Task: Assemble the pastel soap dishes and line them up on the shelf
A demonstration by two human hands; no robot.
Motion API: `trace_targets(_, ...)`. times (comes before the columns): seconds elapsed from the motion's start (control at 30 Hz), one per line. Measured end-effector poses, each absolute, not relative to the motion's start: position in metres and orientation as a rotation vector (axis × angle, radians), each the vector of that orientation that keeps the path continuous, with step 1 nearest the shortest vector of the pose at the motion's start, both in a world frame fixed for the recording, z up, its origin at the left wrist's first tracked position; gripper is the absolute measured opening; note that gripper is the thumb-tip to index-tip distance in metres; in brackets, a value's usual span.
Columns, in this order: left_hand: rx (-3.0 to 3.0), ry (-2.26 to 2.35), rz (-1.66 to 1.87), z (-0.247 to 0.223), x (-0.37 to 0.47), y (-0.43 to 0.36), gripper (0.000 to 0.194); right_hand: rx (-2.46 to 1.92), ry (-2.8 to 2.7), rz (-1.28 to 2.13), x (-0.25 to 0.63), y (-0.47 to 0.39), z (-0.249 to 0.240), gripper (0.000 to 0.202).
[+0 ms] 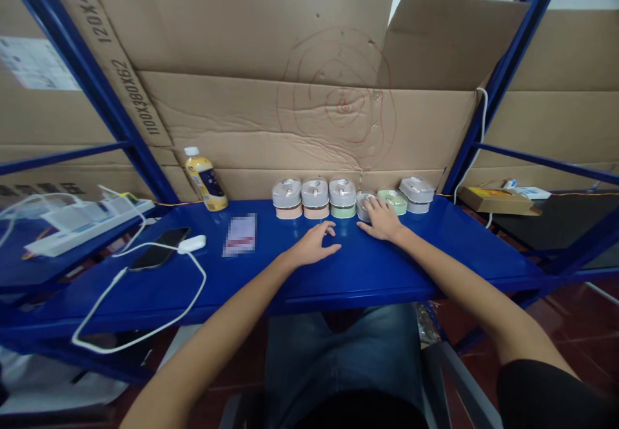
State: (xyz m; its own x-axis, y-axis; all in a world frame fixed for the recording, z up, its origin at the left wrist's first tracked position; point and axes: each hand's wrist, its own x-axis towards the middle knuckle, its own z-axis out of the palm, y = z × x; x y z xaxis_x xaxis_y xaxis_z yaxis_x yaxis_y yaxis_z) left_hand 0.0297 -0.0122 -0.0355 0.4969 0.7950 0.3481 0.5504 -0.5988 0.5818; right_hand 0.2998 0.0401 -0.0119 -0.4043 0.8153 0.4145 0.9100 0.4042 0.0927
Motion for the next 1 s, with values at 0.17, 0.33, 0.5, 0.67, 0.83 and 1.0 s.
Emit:
trace_targets(0.17,2.382,1.139,0.844,-0.035,0.030,-0.013,0.062,-1.637,-2.065,-0.400,0.311,-0.003,-0.004,0.074)
trace_targets(0.33,2.323,1.111,0.880,-0.037,0.030,-0.017,0.102,-1.870,-2.101,-0.034,0.316,-0.009,0.008,0.082)
trace_targets(0.5,2.286,1.018,0.941,-0.037,0.031,-0.017,0.126,-1.205,-2.423,0.146,0.296,-0.011,0.005,0.082)
trace_targets(0.67,2.319,1.004,1.015,-0.032,0.029,-0.018,0.125,-0.844,-2.178,0.165,0.276,-0.009,-0.001,0.075)
trace_targets(0.83,2.448,0.999,0.864,-0.027,0.029,-0.022,0.058,-0.921,-1.938,0.210,0.291,0.000,-0.006,0.065)
trace_targets(1.0,2.458,1.048,0.873,-0.025,0.028,-0.022,0.041,-0.994,-1.865,0.327,0.300,0.004,-0.012,0.060)
